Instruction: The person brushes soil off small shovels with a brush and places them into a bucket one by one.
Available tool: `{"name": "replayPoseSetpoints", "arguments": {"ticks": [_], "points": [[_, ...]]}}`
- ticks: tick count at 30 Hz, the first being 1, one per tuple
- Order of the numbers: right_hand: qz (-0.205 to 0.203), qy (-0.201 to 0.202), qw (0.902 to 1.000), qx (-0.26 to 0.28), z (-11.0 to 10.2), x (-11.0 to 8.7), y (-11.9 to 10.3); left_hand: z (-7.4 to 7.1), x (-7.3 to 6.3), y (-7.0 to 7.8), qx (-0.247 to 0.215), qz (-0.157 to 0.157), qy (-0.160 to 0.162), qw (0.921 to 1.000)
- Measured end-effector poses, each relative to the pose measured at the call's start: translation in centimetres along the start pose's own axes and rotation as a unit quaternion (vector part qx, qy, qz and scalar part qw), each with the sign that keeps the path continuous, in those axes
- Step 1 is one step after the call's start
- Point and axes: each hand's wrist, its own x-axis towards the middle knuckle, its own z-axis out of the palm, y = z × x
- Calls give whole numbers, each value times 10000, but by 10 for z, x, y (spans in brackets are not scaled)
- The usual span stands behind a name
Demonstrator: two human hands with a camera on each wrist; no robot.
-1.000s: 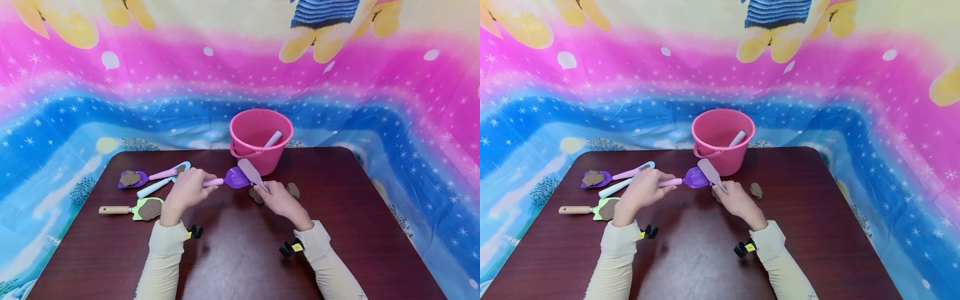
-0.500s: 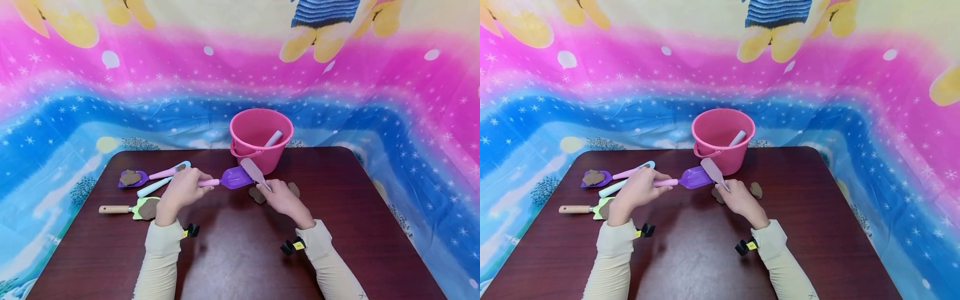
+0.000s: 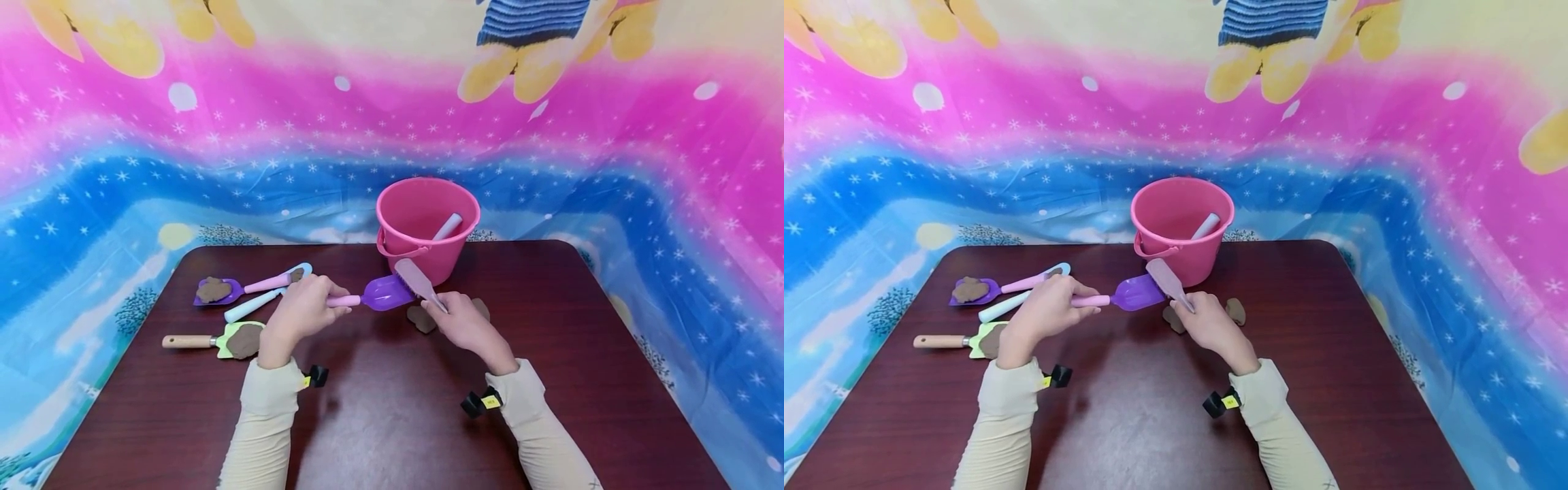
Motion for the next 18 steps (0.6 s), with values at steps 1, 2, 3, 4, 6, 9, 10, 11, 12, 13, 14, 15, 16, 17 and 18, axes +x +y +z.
{"name": "replayPoseSetpoints", "arguments": {"ticks": [1, 2, 3, 4, 6, 9, 10, 11, 12, 13, 14, 15, 16, 17, 18], "points": [[-36, -17, 10000, 57, 1, 0, -1, 1, 1, 1, 34, 49, 12, 10000], [-57, -29, 9999, 105, 1, 0, -1, 2, 2, 2, 61, 98, 21, 9999], [-88, -59, 9998, 158, 2, 0, -2, 4, 3, 3, 67, 125, 9, 9999], [-111, -85, 9997, 194, 3, 0, -3, 5, 4, 4, 75, 141, -8, 9999], [-168, -153, 9994, 273, 6, 0, -5, 8, 5, 6, 87, 177, -37, 9998], [-254, -262, 9987, 348, 11, -1, -8, 12, 7, 7, 156, 275, 10, 9995], [-291, -268, 9987, 325, 13, -1, -9, 13, 7, 7, 191, 316, 49, 9993], [-317, -281, 9986, 320, 14, -1, -10, 14, 8, 8, 220, 360, 86, 9991], [-332, -297, 9985, 313, 16, -1, -12, 15, 8, 8, 250, 408, 128, 9988], [-352, -310, 9984, 308, 18, -1, -13, 15, 8, 8, 265, 441, 161, 9985], [-362, -317, 9984, 290, 19, -1, -14, 15, 8, 8, 291, 468, 193, 9983], [-375, -320, 9984, 266, 21, -2, -16, 15, 8, 9, 307, 484, 213, 9981], [-398, -334, 9983, 260, 22, -2, -16, 15, 8, 10, 323, 495, 236, 9980], [-407, -360, 9981, 276, 23, -2, -17, 15, 8, 10, 340, 504, 256, 9978], [-424, -369, 9980, 274, 24, -2, -17, 15, 8, 10, 362, 510, 277, 9977]]}}
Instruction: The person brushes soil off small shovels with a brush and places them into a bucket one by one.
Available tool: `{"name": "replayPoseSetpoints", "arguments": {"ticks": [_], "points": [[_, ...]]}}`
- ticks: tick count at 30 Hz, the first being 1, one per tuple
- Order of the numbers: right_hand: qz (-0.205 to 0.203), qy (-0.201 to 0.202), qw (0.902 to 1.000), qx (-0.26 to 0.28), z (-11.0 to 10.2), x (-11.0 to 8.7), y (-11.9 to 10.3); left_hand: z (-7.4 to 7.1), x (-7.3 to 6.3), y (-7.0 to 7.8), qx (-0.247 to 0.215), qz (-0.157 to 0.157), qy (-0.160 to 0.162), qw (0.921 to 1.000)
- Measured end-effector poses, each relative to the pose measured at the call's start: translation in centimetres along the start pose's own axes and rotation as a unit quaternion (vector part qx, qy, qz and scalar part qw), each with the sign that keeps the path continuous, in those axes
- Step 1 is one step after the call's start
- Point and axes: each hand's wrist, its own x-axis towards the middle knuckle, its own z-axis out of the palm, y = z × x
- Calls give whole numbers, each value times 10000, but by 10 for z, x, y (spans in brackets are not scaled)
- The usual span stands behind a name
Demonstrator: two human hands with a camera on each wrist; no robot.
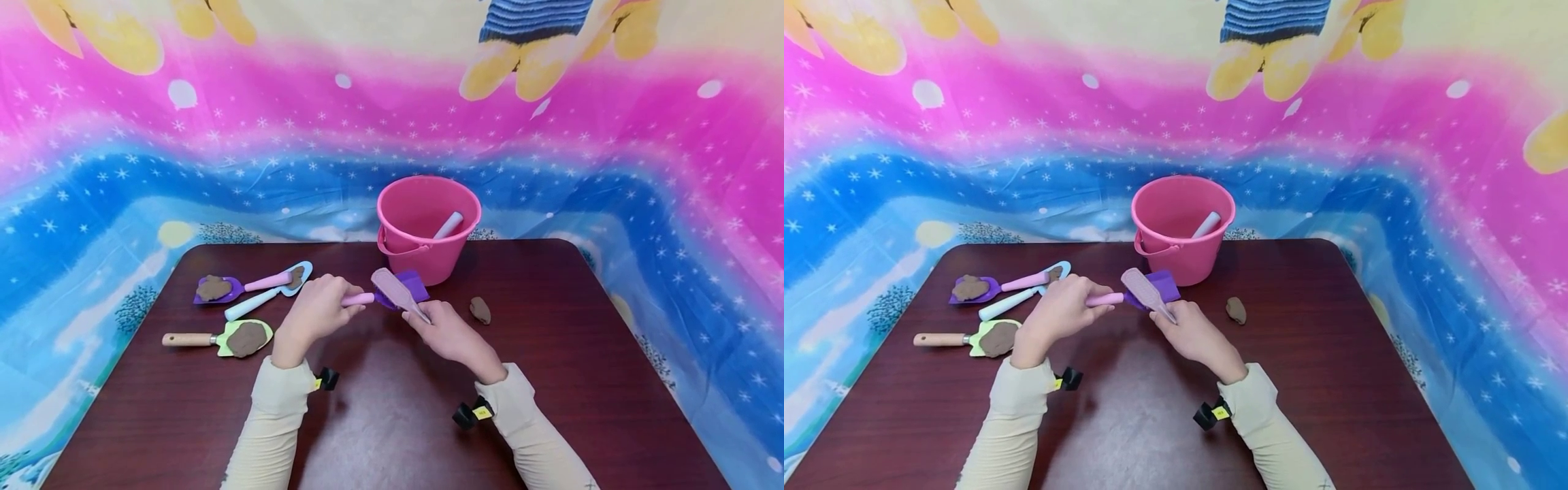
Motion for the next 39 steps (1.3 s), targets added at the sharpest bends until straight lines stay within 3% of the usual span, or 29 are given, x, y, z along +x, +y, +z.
{"name": "replayPoseSetpoints", "arguments": {"ticks": [14, 39], "points": [[78, -116, 9999, -3, 4, 0, -1, -7, -2, -1, 280, -7, 192, 9994], [257, -204, 9994, 89, 1, 2, 4, -9, -3, -3, 264, 15, 261, 9993]]}}
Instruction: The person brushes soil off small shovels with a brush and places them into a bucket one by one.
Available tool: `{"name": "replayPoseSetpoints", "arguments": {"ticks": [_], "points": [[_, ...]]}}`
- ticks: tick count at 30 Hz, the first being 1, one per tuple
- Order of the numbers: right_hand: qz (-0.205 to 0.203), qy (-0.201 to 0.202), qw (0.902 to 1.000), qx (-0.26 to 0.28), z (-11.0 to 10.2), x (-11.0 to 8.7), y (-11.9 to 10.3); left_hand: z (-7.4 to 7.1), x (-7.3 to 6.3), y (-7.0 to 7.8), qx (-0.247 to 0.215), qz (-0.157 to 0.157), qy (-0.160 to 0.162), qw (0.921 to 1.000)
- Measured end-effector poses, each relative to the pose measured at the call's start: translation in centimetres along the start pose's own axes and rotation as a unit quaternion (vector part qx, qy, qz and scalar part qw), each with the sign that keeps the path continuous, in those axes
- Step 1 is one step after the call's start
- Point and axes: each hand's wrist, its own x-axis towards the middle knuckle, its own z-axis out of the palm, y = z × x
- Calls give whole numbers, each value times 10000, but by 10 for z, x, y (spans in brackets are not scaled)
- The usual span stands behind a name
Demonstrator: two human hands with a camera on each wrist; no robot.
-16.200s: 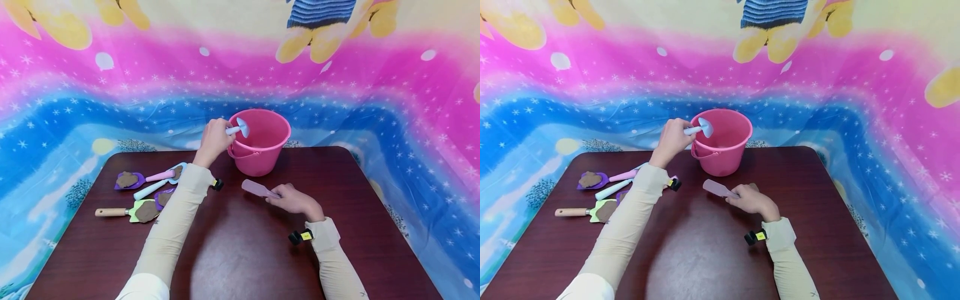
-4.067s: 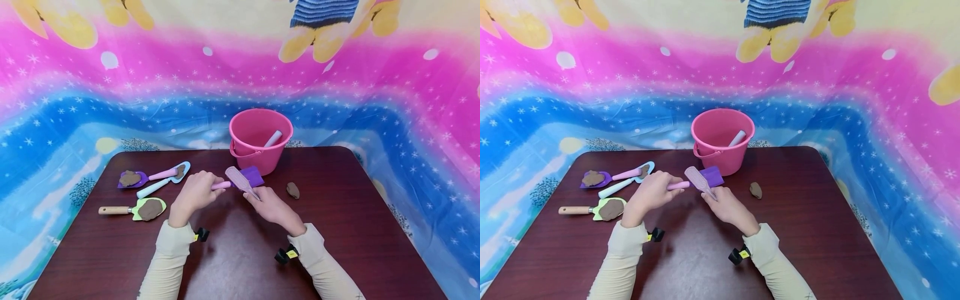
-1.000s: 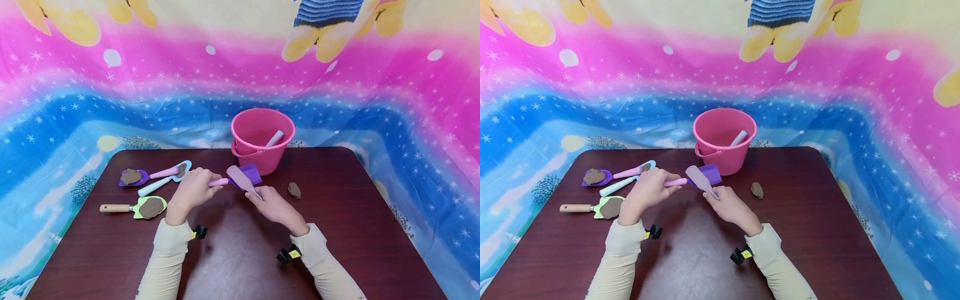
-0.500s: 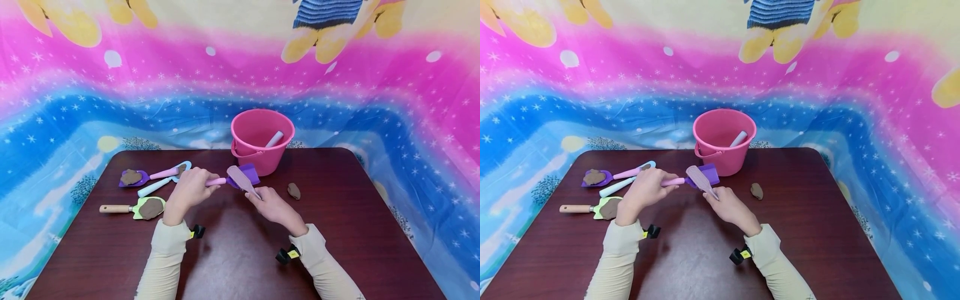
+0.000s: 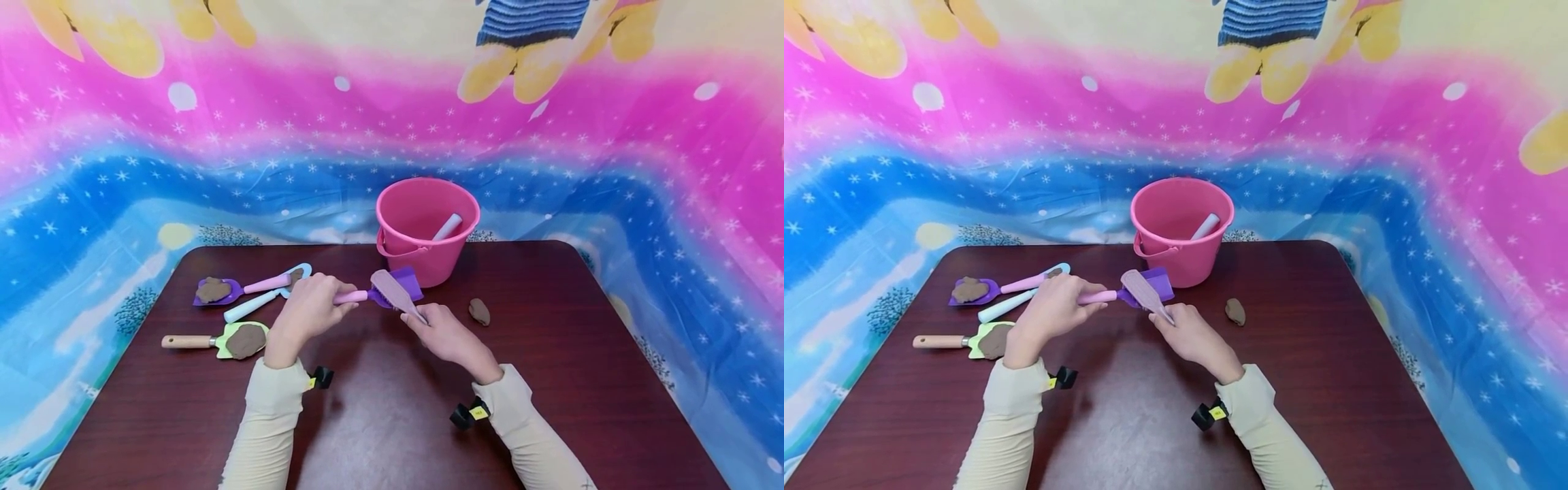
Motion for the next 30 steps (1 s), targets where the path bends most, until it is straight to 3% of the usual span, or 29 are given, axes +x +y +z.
{"name": "replayPoseSetpoints", "arguments": {"ticks": [18, 30], "points": [[123, 165, 9998, 19, -10, -1, 10, -4, -2, -4, 18, -111, -54, 9999], [302, 280, 9991, -112, -17, 1, 14, -8, -5, -8, -178, -370, -197, 9990]]}}
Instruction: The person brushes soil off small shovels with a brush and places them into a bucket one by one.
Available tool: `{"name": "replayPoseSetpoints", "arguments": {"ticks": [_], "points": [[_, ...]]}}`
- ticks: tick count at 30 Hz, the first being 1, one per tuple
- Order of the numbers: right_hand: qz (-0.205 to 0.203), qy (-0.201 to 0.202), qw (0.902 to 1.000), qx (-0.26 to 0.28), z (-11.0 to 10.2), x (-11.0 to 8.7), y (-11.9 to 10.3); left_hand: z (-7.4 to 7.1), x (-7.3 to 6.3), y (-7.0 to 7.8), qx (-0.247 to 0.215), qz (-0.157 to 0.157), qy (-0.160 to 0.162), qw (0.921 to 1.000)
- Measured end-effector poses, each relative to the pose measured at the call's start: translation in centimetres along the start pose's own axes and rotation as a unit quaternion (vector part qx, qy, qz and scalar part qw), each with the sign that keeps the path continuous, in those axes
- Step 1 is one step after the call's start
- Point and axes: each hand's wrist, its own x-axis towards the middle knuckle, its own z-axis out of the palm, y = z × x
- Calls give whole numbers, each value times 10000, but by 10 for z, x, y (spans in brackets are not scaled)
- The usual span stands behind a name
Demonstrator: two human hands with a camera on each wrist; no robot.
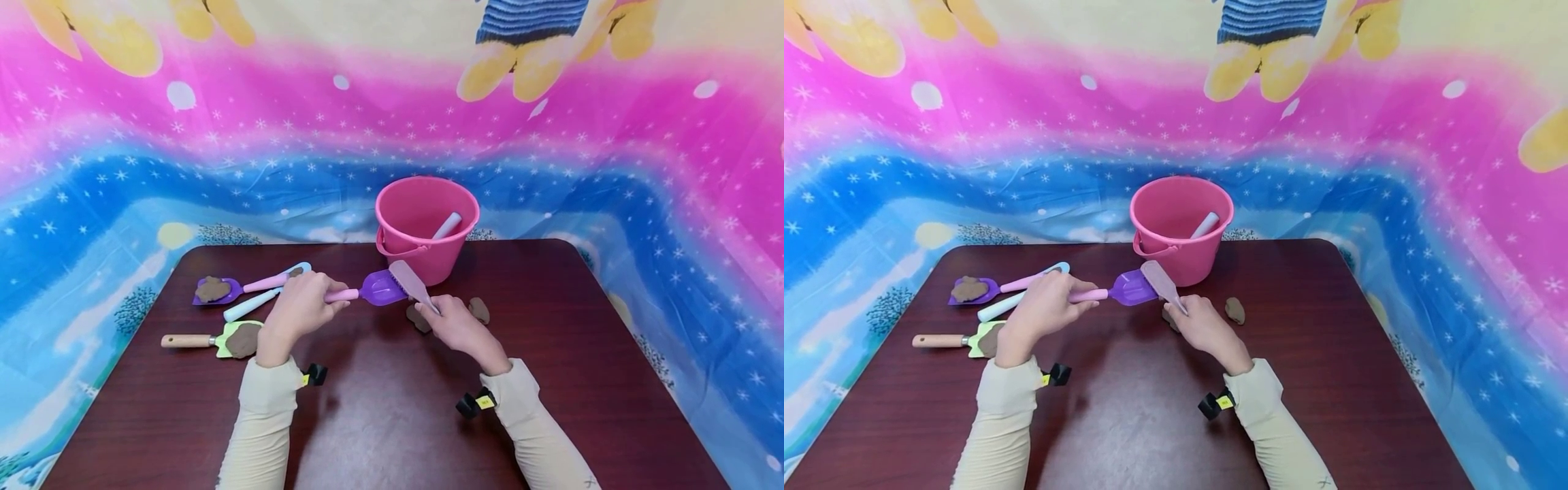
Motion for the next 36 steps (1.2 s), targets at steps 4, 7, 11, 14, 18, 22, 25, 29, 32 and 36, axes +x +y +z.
{"name": "replayPoseSetpoints", "arguments": {"ticks": [4, 7, 11, 14, 18, 22, 25, 29, 32, 36], "points": [[4, 127, 9998, -133, -3, 1, 3, -1, -1, -2, -49, -112, -46, 9999], [57, 171, 9997, -158, -5, 1, 3, -2, -1, -4, -29, -85, 26, 10000], [121, 191, 9996, -152, -7, 1, 4, -3, -2, -7, -2, -7, 112, 9999], [120, 184, 9995, -221, -8, 2, 4, -4, -2, -8, -26, 19, 129, 9999], [157, 274, 9982, -517, -11, 2, 6, -5, -3, -9, -37, -14, 166, 9999], [242, 437, 9949, -875, -13, 2, 8, -6, -5, -9, -115, -99, 143, 9998], [251, 445, 9940, -972, -14, 2, 8, -7, -6, -10, -209, -165, 100, 9996], [242, 432, 9943, -943, -15, 2, 8, -7, -6, -13, -267, -264, 56, 9993], [273, 434, 9951, -840, -16, 1, 7, -6, -6, -13, -276, -297, 20, 9992], [319, 370, 9964, -688, -17, 0, 7, -6, -5, -14, -287, -263, -53, 9992]]}}
